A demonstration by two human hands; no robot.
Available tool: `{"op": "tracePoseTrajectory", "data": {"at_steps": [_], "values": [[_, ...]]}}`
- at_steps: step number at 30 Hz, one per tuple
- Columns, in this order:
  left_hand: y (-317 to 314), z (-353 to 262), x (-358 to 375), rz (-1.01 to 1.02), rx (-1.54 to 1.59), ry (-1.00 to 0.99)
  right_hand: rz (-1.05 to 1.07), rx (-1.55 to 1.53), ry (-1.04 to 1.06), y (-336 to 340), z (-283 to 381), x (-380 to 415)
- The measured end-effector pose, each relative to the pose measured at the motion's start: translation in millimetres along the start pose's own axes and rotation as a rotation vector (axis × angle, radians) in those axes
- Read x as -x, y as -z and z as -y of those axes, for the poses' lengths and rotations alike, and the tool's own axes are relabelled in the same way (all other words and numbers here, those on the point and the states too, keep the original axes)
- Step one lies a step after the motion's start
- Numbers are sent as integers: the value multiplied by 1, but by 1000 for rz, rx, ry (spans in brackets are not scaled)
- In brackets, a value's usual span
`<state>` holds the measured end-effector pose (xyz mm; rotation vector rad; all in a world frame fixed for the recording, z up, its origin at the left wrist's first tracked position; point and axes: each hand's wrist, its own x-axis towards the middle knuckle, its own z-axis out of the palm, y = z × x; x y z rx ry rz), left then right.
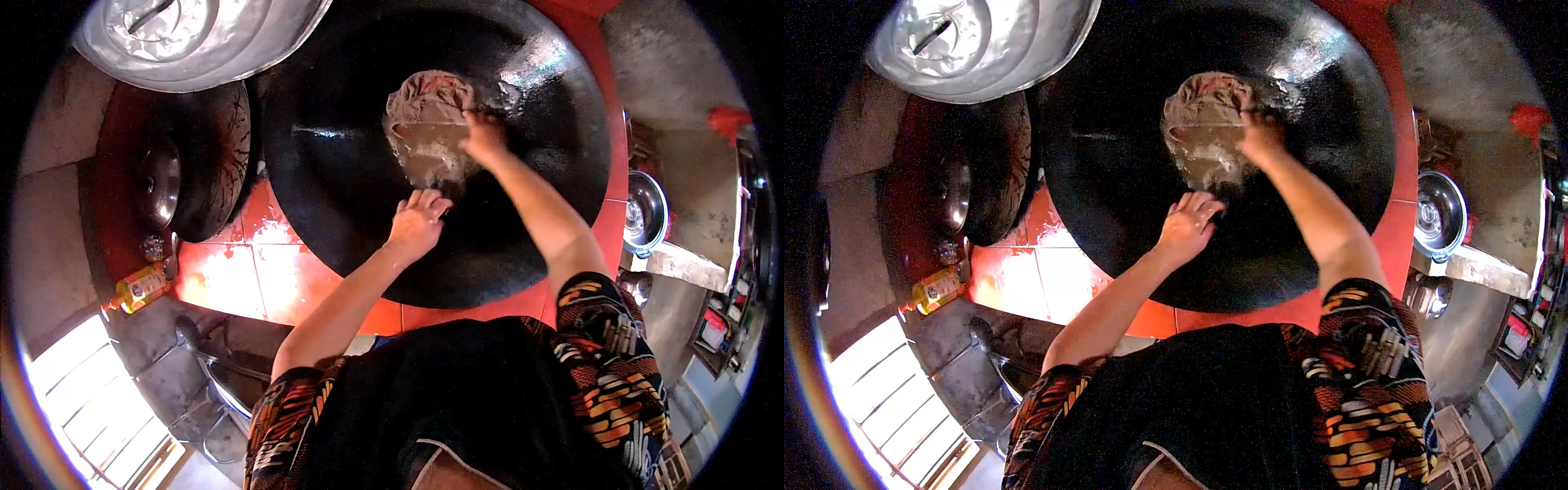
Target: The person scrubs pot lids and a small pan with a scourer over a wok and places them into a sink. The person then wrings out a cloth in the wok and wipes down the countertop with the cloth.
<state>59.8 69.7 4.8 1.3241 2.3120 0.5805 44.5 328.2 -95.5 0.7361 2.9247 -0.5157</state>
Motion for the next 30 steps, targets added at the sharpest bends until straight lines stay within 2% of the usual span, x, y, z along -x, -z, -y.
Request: {"op": "tracePoseTrajectory", "data": {"at_steps": [1, 2, 3, 4, 5, 6, 7, 8, 9, 10, 12, 13, 14, 15, 17, 18, 19, 20, 21, 22, 24, 25, 26, 27, 28, 29, 30], "values": [[-12, 5, -6, 60, -54, 12, -150, 148, 35, -44, 11, 8], [-18, 10, -12, 118, -111, 19, 88, -92, 150, -58, 19, 9], [-12, 7, -15, 196, -140, 46, 126, 41, 263, -59, 23, 14], [-16, 8, -12, 210, -17, 39, 170, 174, 373, -58, 25, 19], [-23, 11, -8, 222, 107, 32, 268, 199, 385, -24, 35, 15], [-27, 11, -5, 230, 231, 32, -26, 150, 475, -40, 14, 6], [-24, 8, -3, 287, 342, 24, 53, 213, 308, -18, 21, -2], [-20, 8, -3, 356, 600, 217, 135, 273, 137, 3, 31, -6], [-10, 6, -9, 413, 855, 408, 172, 250, 88, 3, 45, -2], [-4, 8, -17, 458, 1109, 594, 51, 247, 223, -26, 42, 6], [-26, 33, -18, 84, 1461, 745, 283, 144, 480, -48, 33, 9], [-24, 42, -22, 2, 1491, 802, 351, 133, 457, -36, 38, 4], [-22, 51, -25, -85, 1519, 858, 419, 54, 278, -26, 30, -8], [-18, 59, -25, -128, 1604, 856, 464, -19, 96, -17, 21, -20], [-9, 72, -26, -156, 1694, 823, -378, -33, 30, -95, -13, -29], [-5, 71, -31, -168, 1728, 838, -432, 68, 108, -69, 16, -3], [1, 68, -39, -182, 1763, 847, -362, 26, 172, -63, 32, 6], [6, 65, -47, -197, 1801, 857, -166, -174, 209, -64, 42, 9], [6, 64, -56, -201, 1713, 864, 20, -420, 197, -55, 56, 10], [8, 68, -61, -188, 1800, 791, 164, -625, 183, -33, 73, 13], [3, 81, -66, -158, 1977, 663, 397, -734, 233, 30, 111, 29], [-14, 102, -71, -117, 2119, 587, 323, -791, 429, 43, 125, 41], [-12, 98, -71, -190, 2143, 614, 235, -841, 628, 52, 136, 48], [14, 74, -67, -159, 2104, 508, 304, -962, 705, 60, 148, 57], [30, 62, -64, -154, 2101, 483, 376, -1084, 781, 65, 161, 71], [45, 51, -60, -149, 2097, 458, 298, -1038, 734, 66, 174, 86], [42, 54, -63, -170, 2156, 546, 222, -993, 687, 64, 187, 100]]}}
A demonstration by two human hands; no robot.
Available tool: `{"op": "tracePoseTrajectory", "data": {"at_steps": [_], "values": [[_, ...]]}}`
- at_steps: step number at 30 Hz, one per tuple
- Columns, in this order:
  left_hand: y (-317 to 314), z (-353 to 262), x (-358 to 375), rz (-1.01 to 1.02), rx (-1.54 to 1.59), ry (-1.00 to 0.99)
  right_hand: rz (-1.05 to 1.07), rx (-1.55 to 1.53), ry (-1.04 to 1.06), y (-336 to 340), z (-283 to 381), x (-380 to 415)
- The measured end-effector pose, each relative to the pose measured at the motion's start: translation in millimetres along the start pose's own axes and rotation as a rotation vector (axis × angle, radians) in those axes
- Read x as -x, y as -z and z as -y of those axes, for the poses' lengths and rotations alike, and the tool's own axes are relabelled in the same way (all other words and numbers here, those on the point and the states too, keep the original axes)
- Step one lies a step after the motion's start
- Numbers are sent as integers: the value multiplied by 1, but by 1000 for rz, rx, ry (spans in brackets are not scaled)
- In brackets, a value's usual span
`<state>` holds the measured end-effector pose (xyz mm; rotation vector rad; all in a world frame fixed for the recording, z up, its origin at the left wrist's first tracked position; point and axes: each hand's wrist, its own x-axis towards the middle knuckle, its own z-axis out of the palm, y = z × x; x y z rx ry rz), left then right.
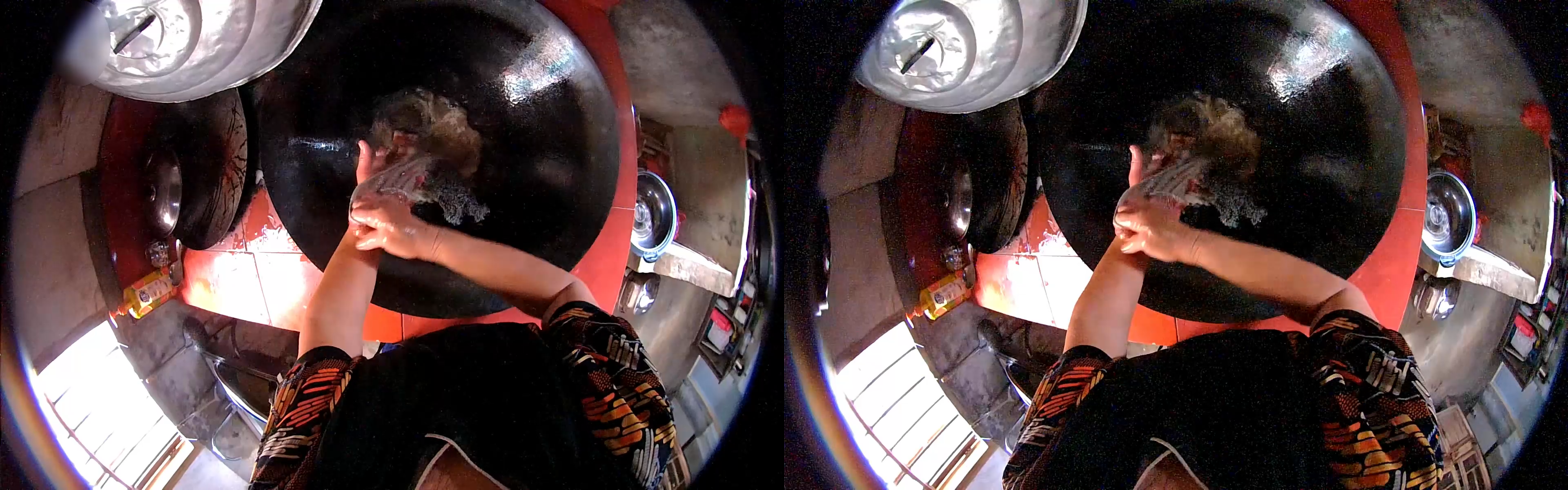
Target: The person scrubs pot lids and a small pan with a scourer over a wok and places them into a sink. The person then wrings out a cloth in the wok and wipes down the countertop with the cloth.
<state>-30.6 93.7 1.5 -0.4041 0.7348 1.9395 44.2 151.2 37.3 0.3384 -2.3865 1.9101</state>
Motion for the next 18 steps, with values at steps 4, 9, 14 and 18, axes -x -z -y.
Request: {"op": "tracePoseTrajectory", "data": {"at_steps": [4, 9, 14, 18], "values": [[15, 6, -6, 41, 86, 102, -198, 293, -146, -30, -25, -6], [11, 27, -29, -388, 14, -11, -245, 243, -556, 37, -59, -55], [-3, -17, -14, -463, -97, -269, -475, 479, -618, 138, -190, -56], [38, -24, -24, -634, -253, -433, -691, 449, -697, 163, -213, -18]]}}
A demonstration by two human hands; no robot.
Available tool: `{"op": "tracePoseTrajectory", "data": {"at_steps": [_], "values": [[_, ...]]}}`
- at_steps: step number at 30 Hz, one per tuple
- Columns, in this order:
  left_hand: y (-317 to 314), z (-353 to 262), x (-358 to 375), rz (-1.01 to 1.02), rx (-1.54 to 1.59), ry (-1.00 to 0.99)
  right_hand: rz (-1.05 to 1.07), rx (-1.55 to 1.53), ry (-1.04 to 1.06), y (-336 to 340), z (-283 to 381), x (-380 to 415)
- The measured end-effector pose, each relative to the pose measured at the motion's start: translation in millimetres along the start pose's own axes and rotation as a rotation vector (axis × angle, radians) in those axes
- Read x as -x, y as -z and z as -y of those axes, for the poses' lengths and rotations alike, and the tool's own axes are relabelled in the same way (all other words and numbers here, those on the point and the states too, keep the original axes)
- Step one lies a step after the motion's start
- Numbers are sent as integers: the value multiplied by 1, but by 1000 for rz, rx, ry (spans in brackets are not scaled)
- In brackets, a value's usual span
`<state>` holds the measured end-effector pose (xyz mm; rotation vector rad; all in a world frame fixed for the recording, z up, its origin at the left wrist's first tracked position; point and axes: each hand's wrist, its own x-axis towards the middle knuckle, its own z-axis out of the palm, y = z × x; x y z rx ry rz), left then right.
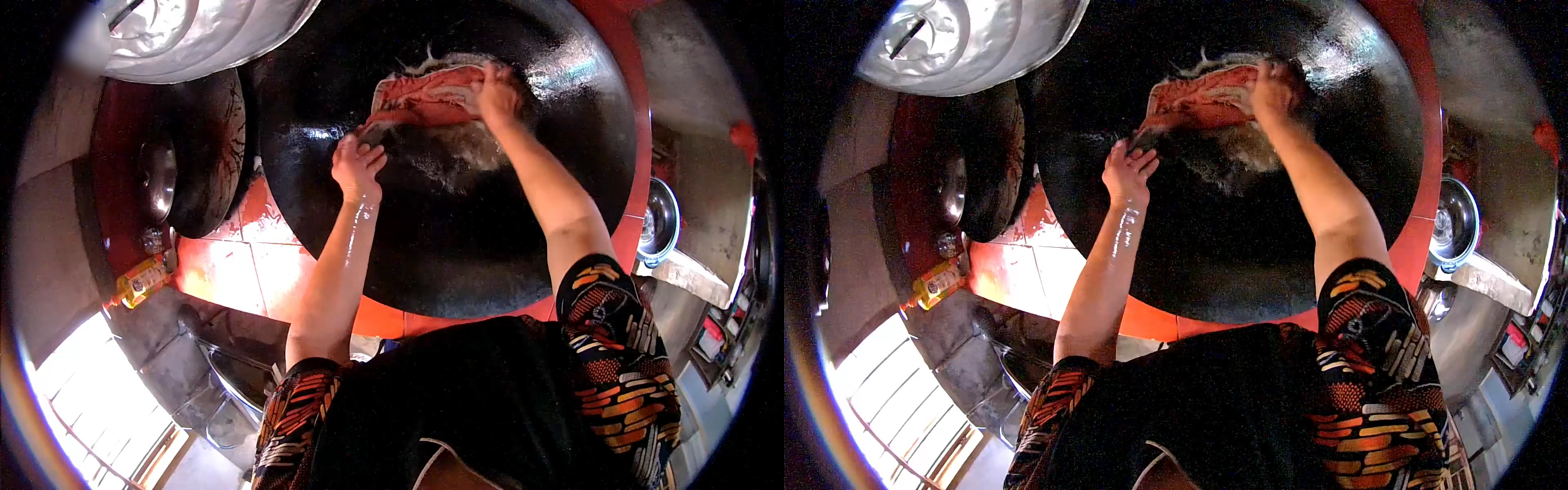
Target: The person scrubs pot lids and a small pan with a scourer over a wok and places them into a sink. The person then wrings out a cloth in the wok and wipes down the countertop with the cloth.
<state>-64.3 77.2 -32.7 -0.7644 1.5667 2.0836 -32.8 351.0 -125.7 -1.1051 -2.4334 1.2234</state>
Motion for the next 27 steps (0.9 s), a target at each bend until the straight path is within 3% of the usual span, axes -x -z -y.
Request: {"op": "tracePoseTrajectory", "data": {"at_steps": [2, 3, 4, 5, 6, 8, 9, 10, 11, 12, 14, 16, 20, 22, 25, 26, 27], "values": [[-3, 27, 0, 65, -147, -136, -14, 381, 238, -16, -17, 27], [-2, 57, -14, 257, -591, -541, 20, 738, 422, -24, -20, 48], [-15, 59, -1, 407, -727, -500, 161, 702, 458, -29, -20, 62], [-19, 64, 2, 465, -1289, -784, 312, 483, 334, -32, -18, 63], [-35, 59, 15, 528, -1691, -684, 398, 220, 163, -30, -11, 62], [-34, 71, 19, 607, -1904, -720, 396, -401, -166, -28, 4, 41], [-28, 80, 20, 593, -1991, -805, 274, -484, 50, -54, -20, 10], [-24, 84, 30, 592, -2010, -770, 342, -660, 59, -9, 41, 16], [-19, 82, 42, 617, -1975, -766, 394, -838, 144, 6, 61, 7], [-15, 80, 54, 646, -1941, -761, 342, -672, 199, 40, 100, 10], [-4, 88, 72, 672, -1915, -751, 331, -822, 121, 61, 124, -9], [-5, 86, 95, 617, -1943, -803, 205, -892, 207, 58, 119, -33], [-5, 81, 118, 620, -1934, -530, 280, -106, 28, 47, 38, -63], [-2, 81, 119, 604, -1937, -392, 48, 346, 10, 70, 46, -27], [6, 76, 109, 628, -1870, -319, -111, 692, 184, 49, 4, 4], [6, 72, 108, 652, -1841, -282, 25, 526, 85, 43, 7, 24], [3, 69, 109, 611, -1839, -277, 11, 581, 180, 20, -15, 40]]}}
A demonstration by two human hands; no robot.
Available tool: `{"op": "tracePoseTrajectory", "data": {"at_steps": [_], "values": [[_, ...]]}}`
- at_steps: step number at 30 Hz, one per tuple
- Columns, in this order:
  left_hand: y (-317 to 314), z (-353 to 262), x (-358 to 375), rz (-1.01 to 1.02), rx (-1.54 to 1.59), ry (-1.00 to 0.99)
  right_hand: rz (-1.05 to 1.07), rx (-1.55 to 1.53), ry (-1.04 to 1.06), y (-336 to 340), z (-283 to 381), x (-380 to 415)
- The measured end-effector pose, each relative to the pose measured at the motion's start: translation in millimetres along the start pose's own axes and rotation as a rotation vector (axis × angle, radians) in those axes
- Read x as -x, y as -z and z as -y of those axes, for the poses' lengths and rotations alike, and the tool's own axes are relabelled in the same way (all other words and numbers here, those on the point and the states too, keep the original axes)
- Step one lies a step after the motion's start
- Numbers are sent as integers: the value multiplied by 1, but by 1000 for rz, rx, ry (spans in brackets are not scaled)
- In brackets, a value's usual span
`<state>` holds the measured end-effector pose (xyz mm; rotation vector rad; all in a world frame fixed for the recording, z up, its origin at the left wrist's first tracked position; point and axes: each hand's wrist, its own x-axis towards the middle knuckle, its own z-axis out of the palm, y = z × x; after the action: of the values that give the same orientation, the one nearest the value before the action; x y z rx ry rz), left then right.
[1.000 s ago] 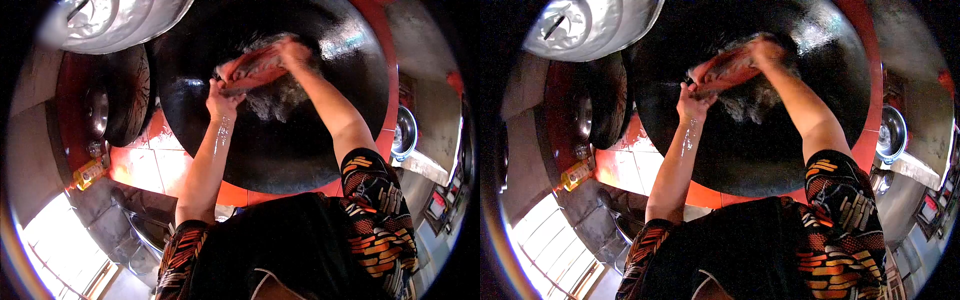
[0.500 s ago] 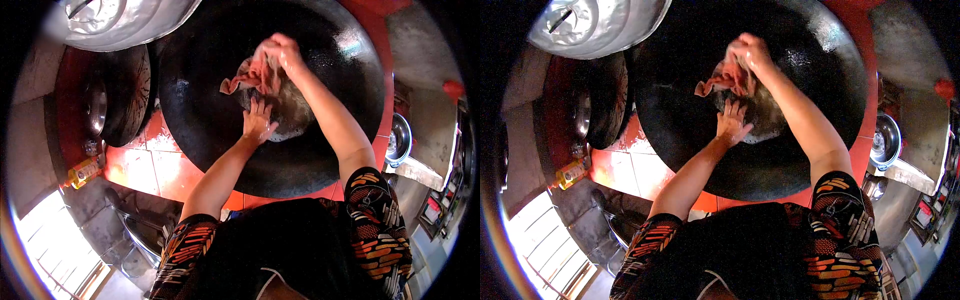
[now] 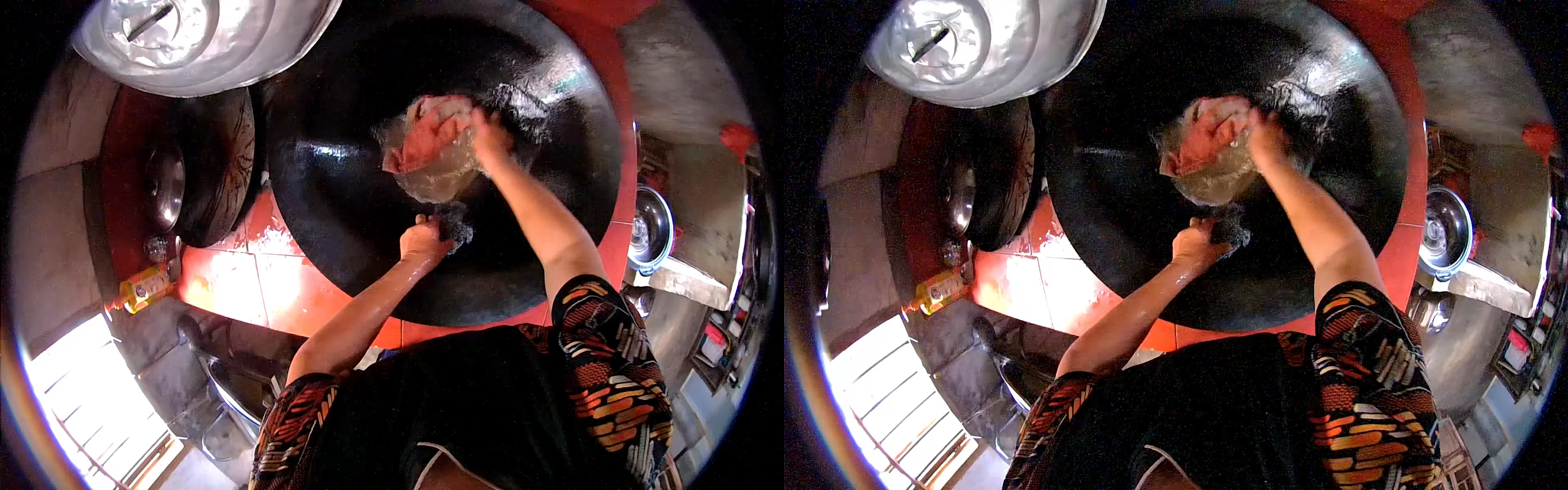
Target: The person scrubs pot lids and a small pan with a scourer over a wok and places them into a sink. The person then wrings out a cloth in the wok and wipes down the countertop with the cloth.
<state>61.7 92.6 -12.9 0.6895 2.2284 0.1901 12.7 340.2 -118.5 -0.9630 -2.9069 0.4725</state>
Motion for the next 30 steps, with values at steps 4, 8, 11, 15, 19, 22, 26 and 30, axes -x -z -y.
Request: {"op": "tracePoseTrajectory", "data": {"at_steps": [4, 8, 11, 15, 19, 22, 26, 30], "values": [[-6, 27, -20, 93, 589, 72, 243, 146, 441, -23, -5, 66], [29, 21, -8, 66, 1271, 211, 360, -544, -45, 28, -5, 43], [39, 21, -26, 370, 1797, 202, 262, -745, 495, 88, 41, 60], [47, 19, -53, 513, 2116, -84, 484, -696, 916, 163, 92, 93], [37, 32, -54, 360, 1779, -215, 832, -783, 939, 222, 116, 119], [53, 11, -31, -50, 1407, -485, 959, -1047, 672, 233, 117, 85], [94, -15, 3, 93, 1590, -657, 561, -1239, 312, 155, 73, 31], [106, -14, 6, 896, 2346, -892, 606, -2069, -45, 85, 68, 73]]}}
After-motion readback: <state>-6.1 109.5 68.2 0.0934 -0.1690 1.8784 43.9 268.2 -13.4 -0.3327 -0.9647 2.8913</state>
